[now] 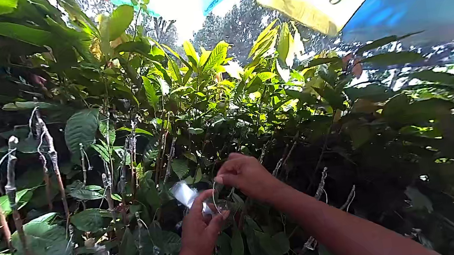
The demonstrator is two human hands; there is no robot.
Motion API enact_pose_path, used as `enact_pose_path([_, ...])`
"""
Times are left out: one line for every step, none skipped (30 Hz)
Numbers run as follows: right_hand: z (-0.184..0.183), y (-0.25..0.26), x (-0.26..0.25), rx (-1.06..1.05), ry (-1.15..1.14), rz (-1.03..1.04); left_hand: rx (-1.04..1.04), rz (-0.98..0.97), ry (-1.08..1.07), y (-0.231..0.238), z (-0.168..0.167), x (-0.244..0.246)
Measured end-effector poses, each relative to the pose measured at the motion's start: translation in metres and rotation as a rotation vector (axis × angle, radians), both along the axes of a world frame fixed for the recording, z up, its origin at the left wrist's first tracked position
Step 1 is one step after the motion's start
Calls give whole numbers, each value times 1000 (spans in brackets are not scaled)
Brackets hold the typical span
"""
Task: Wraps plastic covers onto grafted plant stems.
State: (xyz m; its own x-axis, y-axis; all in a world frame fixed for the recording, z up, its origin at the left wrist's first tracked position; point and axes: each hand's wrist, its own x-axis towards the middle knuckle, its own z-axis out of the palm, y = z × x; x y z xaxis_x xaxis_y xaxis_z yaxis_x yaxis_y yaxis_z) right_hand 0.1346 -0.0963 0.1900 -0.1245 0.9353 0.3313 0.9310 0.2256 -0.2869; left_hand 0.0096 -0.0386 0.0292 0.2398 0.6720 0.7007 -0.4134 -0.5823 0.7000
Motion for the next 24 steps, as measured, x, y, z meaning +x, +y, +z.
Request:
enact_pose_path([-8,0,7,-140,185,-15,16,3,-38,5,-2,-3])
enact_pose_path([-20,-3,11,-245,323,-9,39,18,-79,9,-4,-4])
enact_pose_path([-31,-7,12,-302,411,9,70,30,-117,11,-6,-4])
enact_pose_path([-37,-10,12,-324,447,36,93,35,-146,13,-7,-3])
enact_pose_path([-42,-14,12,-314,421,69,101,39,-176,13,-7,-1])
enact_pose_path([-44,-18,10,-283,341,95,97,48,-201,12,-7,0])
enact_pose_path([-47,-21,5,-227,243,91,88,63,-222,12,-7,1])
enact_pose_path([-51,-21,0,-143,188,49,76,77,-232,12,-6,2])
enact_pose_path([-56,-19,-5,-34,194,-17,49,66,-226,10,-6,2])
enact_pose_path([-58,-15,-6,59,226,-85,3,21,-205,9,-4,1])
enact_pose_path([-60,-11,-4,157,215,-135,-48,-40,-173,7,-3,-2])
enact_pose_path([-64,-8,0,276,118,-134,-90,-90,-145,6,-1,-4])
enact_pose_path([-70,-6,4,430,-48,-72,-116,-116,-130,6,0,-8])
enact_pose_path([-75,-5,6,566,-223,15,-131,-125,-124,7,2,-11])
enact_pose_path([-79,-5,6,665,-376,95,-131,-131,-126,8,2,-14])
enact_pose_path([-81,-5,7,725,-489,159,-121,-140,-127,9,2,-16])
enact_pose_path([-79,-6,8,750,-550,210,-111,-152,-128,9,1,-16])
enact_pose_path([-74,-8,13,738,-567,240,-101,-161,-130,10,0,-17])
enact_pose_path([-68,-11,20,699,-544,234,-92,-153,-136,12,0,-18])
enact_pose_path([-63,-15,30,646,-498,200,-89,-117,-151,14,0,-21])
enact_pose_path([-61,-21,38,582,-453,159,-96,-59,-167,18,0,-25])
enact_pose_path([-64,-30,39,499,-401,150,-112,-1,-171,23,3,-29])
enact_pose_path([-71,-44,30,400,-326,205,-130,48,-164,27,7,-31])
enact_pose_path([-81,-57,14,297,-222,331,-150,85,-141,31,14,-28])
